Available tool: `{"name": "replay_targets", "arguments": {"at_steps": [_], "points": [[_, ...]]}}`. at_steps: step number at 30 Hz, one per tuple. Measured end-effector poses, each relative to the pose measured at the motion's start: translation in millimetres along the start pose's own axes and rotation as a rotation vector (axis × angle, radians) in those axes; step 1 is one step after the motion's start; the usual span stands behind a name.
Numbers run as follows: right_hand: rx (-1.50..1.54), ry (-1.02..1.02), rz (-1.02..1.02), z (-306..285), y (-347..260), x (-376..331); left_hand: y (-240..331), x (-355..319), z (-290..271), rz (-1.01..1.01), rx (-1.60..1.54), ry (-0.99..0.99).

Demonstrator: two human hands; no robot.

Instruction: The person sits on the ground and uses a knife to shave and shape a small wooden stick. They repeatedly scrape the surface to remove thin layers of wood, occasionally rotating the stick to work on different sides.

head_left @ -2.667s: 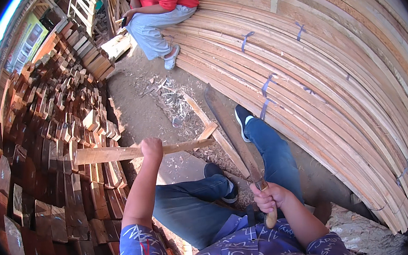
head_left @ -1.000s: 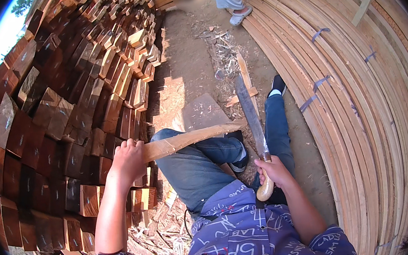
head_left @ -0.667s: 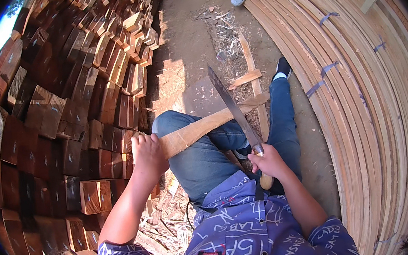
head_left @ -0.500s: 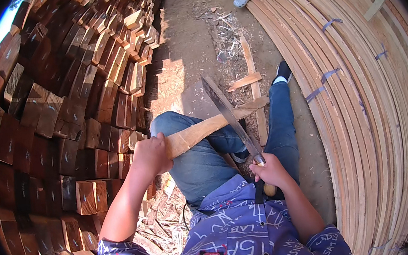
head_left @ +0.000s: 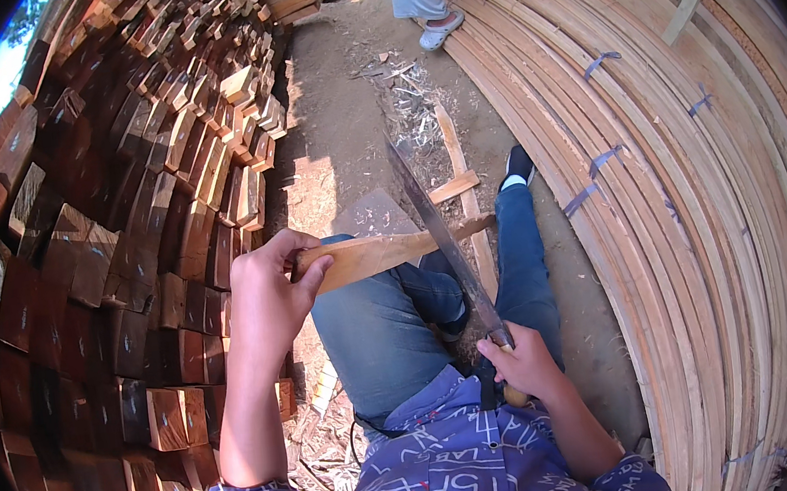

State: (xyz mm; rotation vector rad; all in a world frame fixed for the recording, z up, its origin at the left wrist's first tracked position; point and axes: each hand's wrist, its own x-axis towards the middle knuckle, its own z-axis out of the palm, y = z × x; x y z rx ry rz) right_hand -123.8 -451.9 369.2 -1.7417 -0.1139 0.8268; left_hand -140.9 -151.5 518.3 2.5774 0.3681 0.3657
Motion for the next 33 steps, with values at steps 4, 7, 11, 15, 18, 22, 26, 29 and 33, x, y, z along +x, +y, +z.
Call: {"name": "replay_targets", "arguments": {"at_steps": [4,7,11,15,18,22,26,29,33], "points": [[-0.164,0.011,-0.394,-2.4,-35.6,3.6,15.0,-43.7,45.0,0.014,-0.145,0.442],[-0.267,0.038,-0.460,-3.9,-53.0,11.3,32.2,-55.3,65.0,0.133,-0.249,0.475],[-0.418,0.087,-0.205,-11.2,-21.6,25.6,54.5,-52.2,57.7,0.009,-0.272,0.077],[-0.276,0.132,-0.063,-1.8,18.1,27.4,66.1,-59.9,45.9,-0.085,-0.084,-0.063],[-0.215,0.133,-0.150,4.5,2.0,16.1,73.7,-59.7,39.2,-0.047,-0.024,-0.154],[-0.165,0.157,-0.333,8.4,-28.7,0.5,80.9,-47.3,35.0,-0.027,-0.024,-0.232],[-0.381,0.275,-0.170,-7.6,12.7,20.2,84.2,-38.1,35.9,0.090,-0.027,-0.273],[-0.350,0.212,-0.029,-21.5,35.8,17.3,87.5,-41.2,37.6,0.191,0.004,-0.294],[-0.297,0.210,-0.161,-9.3,18.7,11.1,91.3,-47.8,44.7,0.131,0.007,-0.259]]}}
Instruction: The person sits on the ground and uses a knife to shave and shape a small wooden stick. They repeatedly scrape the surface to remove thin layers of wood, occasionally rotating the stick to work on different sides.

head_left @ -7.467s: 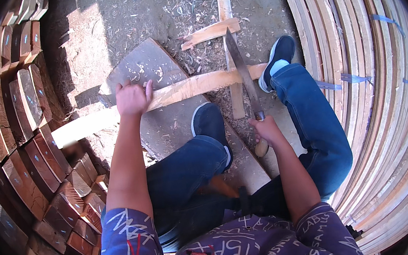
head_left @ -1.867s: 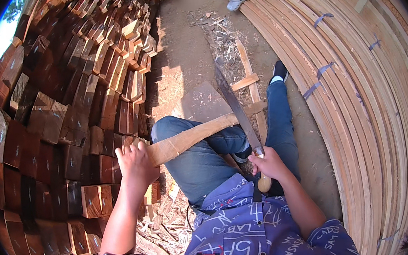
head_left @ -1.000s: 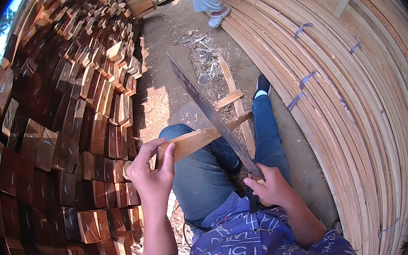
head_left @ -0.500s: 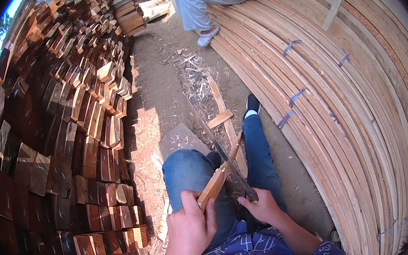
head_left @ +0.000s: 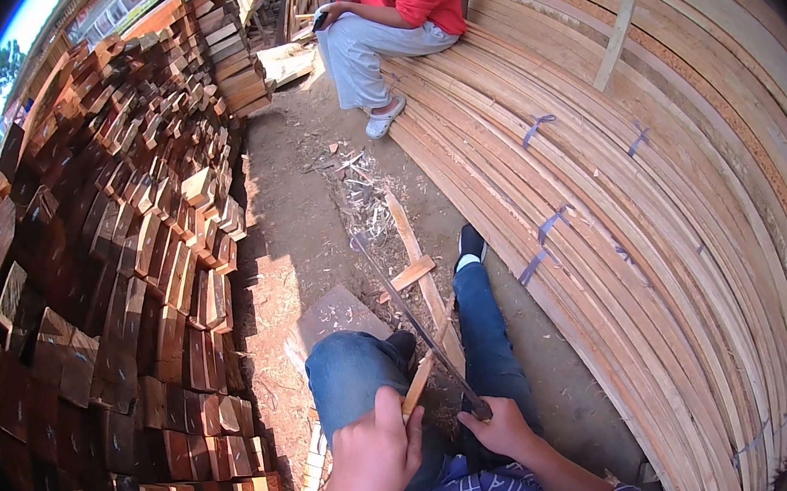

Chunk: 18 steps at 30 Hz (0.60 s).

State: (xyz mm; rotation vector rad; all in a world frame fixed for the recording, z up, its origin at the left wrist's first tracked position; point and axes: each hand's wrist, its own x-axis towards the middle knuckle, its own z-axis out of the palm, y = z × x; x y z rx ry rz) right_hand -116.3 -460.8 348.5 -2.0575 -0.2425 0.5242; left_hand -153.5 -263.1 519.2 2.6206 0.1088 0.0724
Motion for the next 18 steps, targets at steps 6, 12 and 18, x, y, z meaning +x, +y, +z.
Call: {"name": "replay_targets", "arguments": {"at_steps": [6,12,18], "points": [[0.065,0.045,-0.054,3.1,-3.1,-4.6,-5.3,5.9,0.1,-0.039,0.003,-0.011],[-0.118,0.146,-0.039,19.5,57.7,27.1,2.9,0.8,0.3,-0.033,0.023,0.034],[0.051,0.062,0.143,19.3,42.1,32.8,-6.4,22.2,-18.1,-0.032,0.077,0.023]]}}
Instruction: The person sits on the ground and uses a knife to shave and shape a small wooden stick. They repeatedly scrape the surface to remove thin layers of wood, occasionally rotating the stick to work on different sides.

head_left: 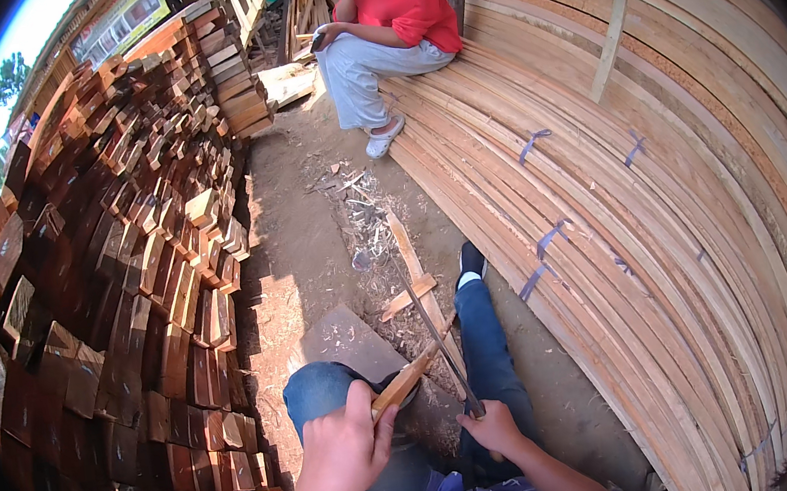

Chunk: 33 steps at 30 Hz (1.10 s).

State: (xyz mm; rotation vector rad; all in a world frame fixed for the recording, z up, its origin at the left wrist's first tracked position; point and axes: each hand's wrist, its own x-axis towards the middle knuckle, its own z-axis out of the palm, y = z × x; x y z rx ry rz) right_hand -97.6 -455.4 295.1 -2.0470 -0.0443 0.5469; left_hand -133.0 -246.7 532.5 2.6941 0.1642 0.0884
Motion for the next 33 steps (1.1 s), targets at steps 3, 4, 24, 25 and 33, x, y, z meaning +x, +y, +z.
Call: {"name": "replay_targets", "arguments": {"at_steps": [3,4,24,25,33], "points": [[0.042,-0.079,-0.057,-3.5,-39.9,-10.3,-14.2,26.9,-10.6,0.029,-0.006,0.006],[0.049,-0.136,-0.073,-5.0,-58.0,-11.0,-19.6,34.9,-12.9,0.028,0.016,0.024],[-0.010,-0.062,0.133,-23.9,-54.7,75.4,-49.1,101.5,-71.7,0.341,-0.053,0.218],[0.021,-0.039,0.103,-26.9,-58.0,74.8,-44.4,91.0,-75.6,0.319,-0.053,0.236],[0.207,-0.097,0.098,4.6,-61.6,50.8,-111.4,71.5,50.4,0.088,-0.052,0.192]]}}
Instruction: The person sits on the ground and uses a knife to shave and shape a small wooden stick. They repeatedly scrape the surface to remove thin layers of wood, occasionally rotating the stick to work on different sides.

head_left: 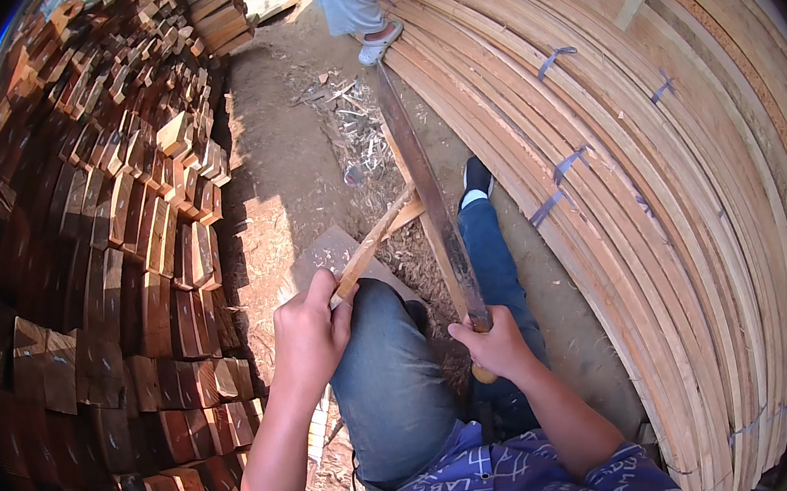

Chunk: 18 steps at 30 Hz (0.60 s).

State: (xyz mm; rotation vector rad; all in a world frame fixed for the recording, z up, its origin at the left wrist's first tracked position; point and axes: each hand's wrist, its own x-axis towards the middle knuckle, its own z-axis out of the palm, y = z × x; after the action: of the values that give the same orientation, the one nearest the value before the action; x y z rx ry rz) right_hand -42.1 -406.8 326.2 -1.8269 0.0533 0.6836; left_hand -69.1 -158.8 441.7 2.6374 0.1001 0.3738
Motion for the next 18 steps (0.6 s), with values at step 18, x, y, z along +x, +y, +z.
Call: {"name": "replay_targets", "arguments": {"at_steps": [18], "points": [[-0.226,0.007,-0.289,7.3,-11.7,-25.3,68.1,-42.9,-15.0,0.032,-0.048,-0.125]]}}
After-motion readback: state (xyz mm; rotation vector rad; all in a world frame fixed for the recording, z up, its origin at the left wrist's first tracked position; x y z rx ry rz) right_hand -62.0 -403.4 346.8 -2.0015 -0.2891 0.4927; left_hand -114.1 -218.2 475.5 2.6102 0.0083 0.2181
